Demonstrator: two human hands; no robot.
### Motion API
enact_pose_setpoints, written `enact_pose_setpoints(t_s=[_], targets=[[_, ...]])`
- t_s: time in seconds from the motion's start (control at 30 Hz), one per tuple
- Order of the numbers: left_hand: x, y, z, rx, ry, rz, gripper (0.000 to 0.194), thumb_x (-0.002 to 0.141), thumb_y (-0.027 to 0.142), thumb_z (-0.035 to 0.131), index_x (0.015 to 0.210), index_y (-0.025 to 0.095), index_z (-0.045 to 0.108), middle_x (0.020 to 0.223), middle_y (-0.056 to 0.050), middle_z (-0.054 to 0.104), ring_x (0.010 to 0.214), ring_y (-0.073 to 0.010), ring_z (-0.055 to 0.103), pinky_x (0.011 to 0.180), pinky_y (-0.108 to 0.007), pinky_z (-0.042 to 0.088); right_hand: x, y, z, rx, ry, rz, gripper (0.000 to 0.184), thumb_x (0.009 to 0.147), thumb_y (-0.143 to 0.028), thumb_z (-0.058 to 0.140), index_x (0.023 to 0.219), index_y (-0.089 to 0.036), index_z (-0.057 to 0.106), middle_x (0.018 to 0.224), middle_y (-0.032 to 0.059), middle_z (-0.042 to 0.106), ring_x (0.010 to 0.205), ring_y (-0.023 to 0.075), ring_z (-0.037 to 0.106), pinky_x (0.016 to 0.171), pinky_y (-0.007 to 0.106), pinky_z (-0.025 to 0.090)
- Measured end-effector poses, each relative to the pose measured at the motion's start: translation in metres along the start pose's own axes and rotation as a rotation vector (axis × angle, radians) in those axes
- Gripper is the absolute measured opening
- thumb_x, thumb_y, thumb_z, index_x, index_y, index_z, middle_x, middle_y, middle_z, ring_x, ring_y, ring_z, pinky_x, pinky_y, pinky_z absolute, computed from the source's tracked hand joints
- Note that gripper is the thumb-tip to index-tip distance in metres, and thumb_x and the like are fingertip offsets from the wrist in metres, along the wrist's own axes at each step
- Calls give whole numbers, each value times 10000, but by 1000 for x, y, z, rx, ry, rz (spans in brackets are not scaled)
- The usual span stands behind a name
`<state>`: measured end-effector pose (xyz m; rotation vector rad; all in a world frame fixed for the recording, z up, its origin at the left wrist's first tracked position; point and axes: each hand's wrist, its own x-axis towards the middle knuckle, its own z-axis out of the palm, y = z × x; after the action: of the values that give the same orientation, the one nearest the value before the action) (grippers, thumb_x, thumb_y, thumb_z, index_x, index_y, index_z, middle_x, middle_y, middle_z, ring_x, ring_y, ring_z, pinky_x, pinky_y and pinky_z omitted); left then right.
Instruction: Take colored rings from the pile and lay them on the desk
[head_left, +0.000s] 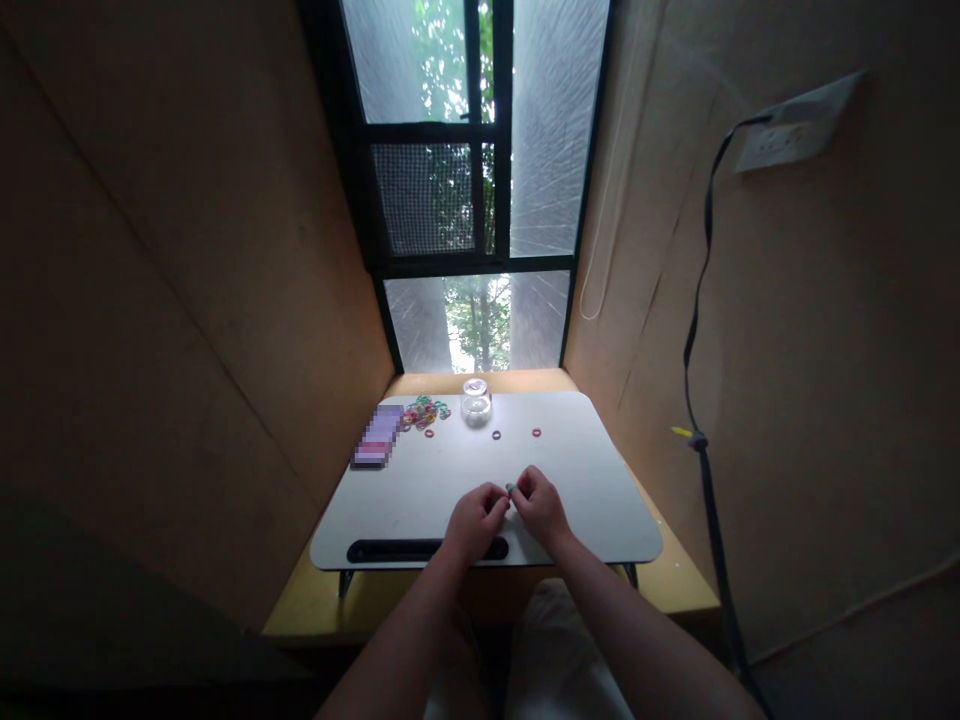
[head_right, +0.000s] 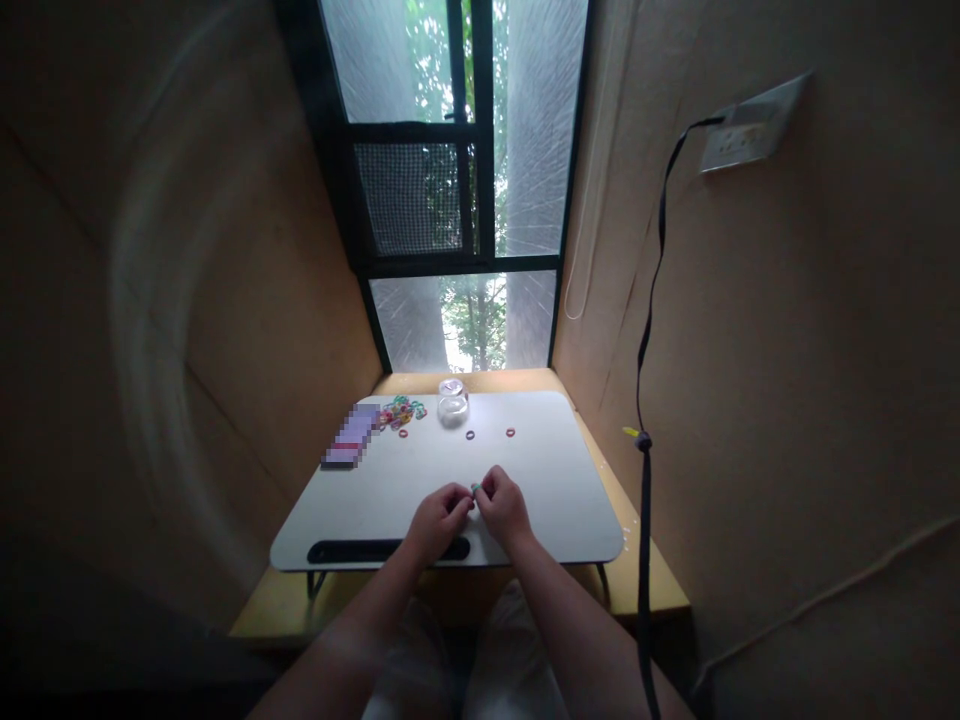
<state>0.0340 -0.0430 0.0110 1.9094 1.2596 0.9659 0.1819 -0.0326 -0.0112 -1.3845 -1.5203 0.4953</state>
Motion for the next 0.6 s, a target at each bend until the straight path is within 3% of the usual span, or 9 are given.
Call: enact_pose_setpoints(t_s=[0.2, 0.4, 0.6], targets=[[-1, 0, 1, -57, 50, -36, 220, 820, 359, 496, 887, 175, 597, 681, 12, 609, 592, -105, 523, 572, -225, 379, -1, -2, -1, -59, -21, -30, 179, 766, -273, 504, 639, -208, 396, 531, -65, 388, 499, 100, 371, 497, 228, 254], [0, -4, 2, -90, 53, -46, 253, 799, 327, 519, 995, 186, 595, 895, -23, 670, 662, -107, 576, 628, -233, 433, -1, -2, 0, -105, -75, -52, 203, 745, -257, 516, 586, -201, 403, 514, -57, 405, 501, 99, 375, 502, 228, 249], [0, -2, 2, -95, 40, -28, 272, 822, 341, 494, 1017, 191, 610, 889, -23, 679, 702, -123, 583, 656, -246, 449, -2, -4, -1, -107, -84, -41, 191, 758, -260, 507, 593, -197, 433, 518, -50, 433, 503, 100, 399, 503, 224, 255]])
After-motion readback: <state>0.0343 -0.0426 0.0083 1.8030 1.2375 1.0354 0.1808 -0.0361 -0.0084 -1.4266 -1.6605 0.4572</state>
